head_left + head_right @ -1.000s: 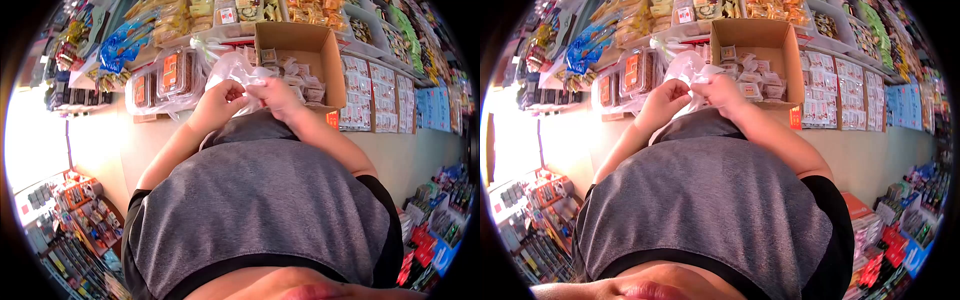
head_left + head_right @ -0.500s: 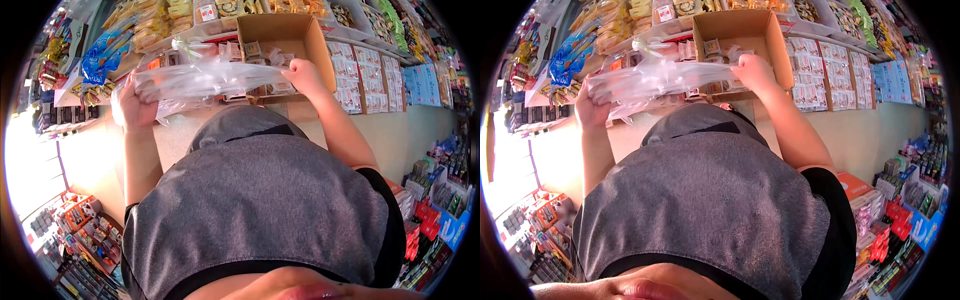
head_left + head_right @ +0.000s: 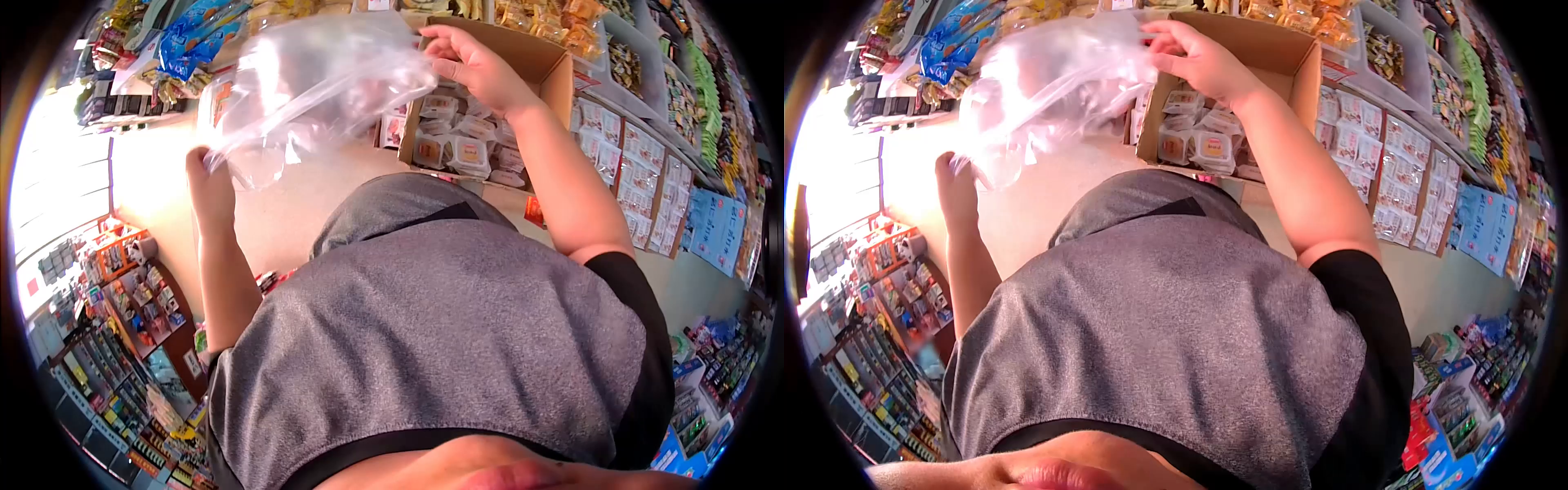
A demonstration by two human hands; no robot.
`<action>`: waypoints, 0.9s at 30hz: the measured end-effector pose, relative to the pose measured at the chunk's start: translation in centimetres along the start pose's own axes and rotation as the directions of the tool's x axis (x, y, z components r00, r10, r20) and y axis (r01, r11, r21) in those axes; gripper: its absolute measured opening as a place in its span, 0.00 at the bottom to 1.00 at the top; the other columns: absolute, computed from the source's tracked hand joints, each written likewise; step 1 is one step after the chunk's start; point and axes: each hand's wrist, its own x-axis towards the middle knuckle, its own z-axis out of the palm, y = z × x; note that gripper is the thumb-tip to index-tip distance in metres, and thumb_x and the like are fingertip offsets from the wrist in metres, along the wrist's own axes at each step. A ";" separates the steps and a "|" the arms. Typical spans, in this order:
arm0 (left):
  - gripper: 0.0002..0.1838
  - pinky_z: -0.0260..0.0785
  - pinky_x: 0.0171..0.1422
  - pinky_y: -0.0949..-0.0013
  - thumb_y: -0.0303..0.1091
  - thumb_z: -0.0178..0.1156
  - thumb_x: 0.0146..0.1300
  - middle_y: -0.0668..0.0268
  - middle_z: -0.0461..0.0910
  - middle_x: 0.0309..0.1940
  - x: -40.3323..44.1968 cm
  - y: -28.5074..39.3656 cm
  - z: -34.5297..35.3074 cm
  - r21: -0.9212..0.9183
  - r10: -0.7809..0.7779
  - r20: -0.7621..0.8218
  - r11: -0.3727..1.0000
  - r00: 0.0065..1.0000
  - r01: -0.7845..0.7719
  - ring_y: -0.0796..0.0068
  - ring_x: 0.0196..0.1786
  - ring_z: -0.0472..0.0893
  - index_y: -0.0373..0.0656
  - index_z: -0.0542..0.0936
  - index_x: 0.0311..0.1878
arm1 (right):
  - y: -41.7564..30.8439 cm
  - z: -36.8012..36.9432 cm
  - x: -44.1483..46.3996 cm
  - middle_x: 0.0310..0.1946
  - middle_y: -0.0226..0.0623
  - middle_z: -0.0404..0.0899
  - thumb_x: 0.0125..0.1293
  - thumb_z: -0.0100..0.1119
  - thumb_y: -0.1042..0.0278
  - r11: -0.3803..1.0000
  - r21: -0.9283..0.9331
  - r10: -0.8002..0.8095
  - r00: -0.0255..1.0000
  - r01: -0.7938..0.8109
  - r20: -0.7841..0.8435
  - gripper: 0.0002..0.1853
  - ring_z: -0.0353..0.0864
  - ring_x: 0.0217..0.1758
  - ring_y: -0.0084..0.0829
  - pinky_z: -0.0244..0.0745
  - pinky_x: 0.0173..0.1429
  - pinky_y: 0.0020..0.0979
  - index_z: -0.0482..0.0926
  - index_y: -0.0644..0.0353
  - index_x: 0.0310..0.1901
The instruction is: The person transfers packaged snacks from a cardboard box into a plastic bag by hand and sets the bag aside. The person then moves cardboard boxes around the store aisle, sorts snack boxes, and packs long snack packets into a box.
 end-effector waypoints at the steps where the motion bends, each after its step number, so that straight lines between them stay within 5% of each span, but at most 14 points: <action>1: 0.06 0.70 0.47 0.70 0.30 0.54 0.66 0.63 0.78 0.38 -2.3 -0.6 -0.5 -0.143 -0.032 0.076 0.989 0.997 0.043 0.74 0.41 0.78 0.37 0.75 0.41 | 3.8 -0.1 0.2 0.50 0.38 0.78 0.66 0.62 0.62 0.998 -0.006 0.063 0.997 -0.063 -0.046 0.25 0.76 0.56 0.32 0.70 0.61 0.32 0.71 0.61 0.63; 4: 0.12 0.76 0.54 0.64 0.35 0.51 0.70 0.59 0.79 0.42 -7.7 -3.0 0.9 -0.599 -0.225 0.368 0.685 0.902 0.415 0.67 0.46 0.81 0.36 0.77 0.43 | 12.8 0.4 0.9 0.67 0.52 0.64 0.53 0.72 0.47 0.717 -0.610 0.455 0.889 -0.336 0.045 0.46 0.66 0.70 0.43 0.65 0.70 0.38 0.62 0.56 0.71; 5: 0.12 0.78 0.52 0.59 0.36 0.53 0.69 0.58 0.79 0.41 -9.4 -2.2 1.4 -0.374 -0.289 0.415 0.810 0.863 0.451 0.63 0.43 0.83 0.35 0.77 0.44 | 13.2 1.4 1.0 0.72 0.53 0.57 0.51 0.73 0.47 0.589 -0.720 0.581 0.812 -0.367 0.061 0.51 0.61 0.74 0.46 0.61 0.73 0.41 0.58 0.56 0.73; 7: 0.13 0.79 0.45 0.63 0.36 0.56 0.68 0.60 0.80 0.34 -12.1 2.4 2.4 -0.299 -0.444 0.532 0.698 0.721 0.651 0.65 0.37 0.84 0.34 0.76 0.44 | 15.5 2.6 1.6 0.71 0.52 0.59 0.50 0.74 0.46 0.490 -0.822 0.614 0.784 -0.289 0.090 0.53 0.66 0.71 0.47 0.65 0.71 0.42 0.57 0.56 0.73; 8: 0.11 0.78 0.44 0.65 0.36 0.58 0.67 0.61 0.80 0.34 -12.7 3.1 2.6 -0.257 -0.472 0.513 0.712 0.716 0.654 0.67 0.36 0.84 0.35 0.76 0.41 | 16.5 2.8 1.9 0.71 0.51 0.60 0.49 0.74 0.45 0.436 -0.866 0.632 0.769 -0.244 0.101 0.54 0.68 0.69 0.47 0.66 0.70 0.42 0.56 0.56 0.73; 11: 0.08 0.76 0.42 0.68 0.34 0.62 0.65 0.63 0.81 0.32 -13.6 3.0 2.2 -0.332 -0.438 0.434 0.734 0.787 0.592 0.72 0.33 0.82 0.39 0.76 0.35 | 19.4 2.0 3.3 0.70 0.48 0.62 0.47 0.75 0.44 0.615 -0.617 0.739 0.631 -0.491 0.234 0.55 0.72 0.65 0.49 0.70 0.66 0.42 0.56 0.57 0.73; 12: 0.08 0.75 0.41 0.68 0.33 0.63 0.64 0.63 0.81 0.32 -13.5 2.7 1.8 -0.386 -0.401 0.401 0.741 0.823 0.549 0.73 0.32 0.82 0.41 0.76 0.33 | 21.3 1.8 3.9 0.63 0.49 0.73 0.46 0.74 0.39 0.604 -0.669 0.722 0.653 -0.432 0.230 0.49 0.75 0.63 0.39 0.69 0.67 0.37 0.68 0.57 0.68; 15: 0.06 0.70 0.53 0.71 0.30 0.62 0.64 0.67 0.81 0.35 -12.7 2.1 0.8 -0.633 -0.232 0.441 0.605 0.867 0.483 0.78 0.40 0.80 0.43 0.77 0.31 | 16.3 1.1 5.2 0.63 0.45 0.74 0.47 0.73 0.39 0.460 -0.835 0.855 0.406 -0.302 0.324 0.44 0.75 0.63 0.40 0.69 0.66 0.36 0.74 0.58 0.63; 16: 0.05 0.69 0.54 0.71 0.29 0.62 0.64 0.67 0.80 0.36 -12.7 2.7 1.1 -0.674 -0.278 0.399 0.556 0.874 0.485 0.77 0.42 0.79 0.43 0.77 0.33 | 15.4 1.5 4.9 0.64 0.42 0.73 0.47 0.73 0.41 0.402 -0.867 0.874 0.406 -0.297 0.266 0.41 0.73 0.65 0.40 0.69 0.67 0.38 0.77 0.57 0.61; 19: 0.03 0.66 0.57 0.71 0.28 0.62 0.64 0.66 0.80 0.38 -12.7 5.2 1.9 -0.784 -0.348 0.325 0.421 0.879 0.457 0.76 0.46 0.78 0.40 0.79 0.37 | 16.2 4.3 4.1 0.65 0.40 0.72 0.47 0.72 0.41 0.315 -0.948 0.793 0.535 0.049 0.292 0.40 0.70 0.68 0.41 0.68 0.68 0.40 0.77 0.55 0.62; 20: 0.04 0.66 0.57 0.70 0.28 0.62 0.64 0.66 0.80 0.39 -12.7 5.2 2.0 -0.814 -0.329 0.331 0.375 0.884 0.444 0.75 0.45 0.77 0.39 0.80 0.39 | 14.2 4.7 2.7 0.65 0.39 0.72 0.48 0.71 0.42 0.304 -0.943 0.738 0.660 -0.138 0.142 0.39 0.70 0.68 0.41 0.67 0.68 0.40 0.78 0.54 0.61; 22: 0.06 0.66 0.59 0.68 0.29 0.61 0.64 0.64 0.80 0.38 -12.6 4.6 1.9 -0.850 -0.182 0.369 0.331 0.911 0.410 0.72 0.46 0.78 0.37 0.80 0.40 | 10.9 5.1 1.2 0.64 0.37 0.74 0.48 0.70 0.44 0.306 -0.892 0.683 0.729 -0.333 -0.038 0.36 0.71 0.67 0.40 0.67 0.68 0.40 0.79 0.54 0.59; 25: 0.07 0.64 0.62 0.66 0.32 0.60 0.65 0.64 0.80 0.34 -12.2 6.0 0.7 -0.804 -0.129 0.376 0.446 0.917 0.393 0.71 0.46 0.78 0.38 0.80 0.38 | 20.8 6.2 2.7 0.61 0.36 0.76 0.49 0.70 0.47 0.288 -0.881 0.720 0.692 -0.375 -0.059 0.33 0.75 0.64 0.39 0.70 0.66 0.39 0.81 0.54 0.56; 27: 0.10 0.63 0.63 0.61 0.39 0.60 0.66 0.65 0.80 0.31 -11.5 5.5 0.0 -0.890 0.053 0.381 0.290 0.923 0.351 0.70 0.45 0.79 0.41 0.79 0.35 | 22.4 6.1 3.0 0.59 0.36 0.78 0.49 0.69 0.49 0.297 -0.914 0.741 0.670 -0.276 0.039 0.30 0.78 0.60 0.38 0.73 0.62 0.37 0.82 0.54 0.54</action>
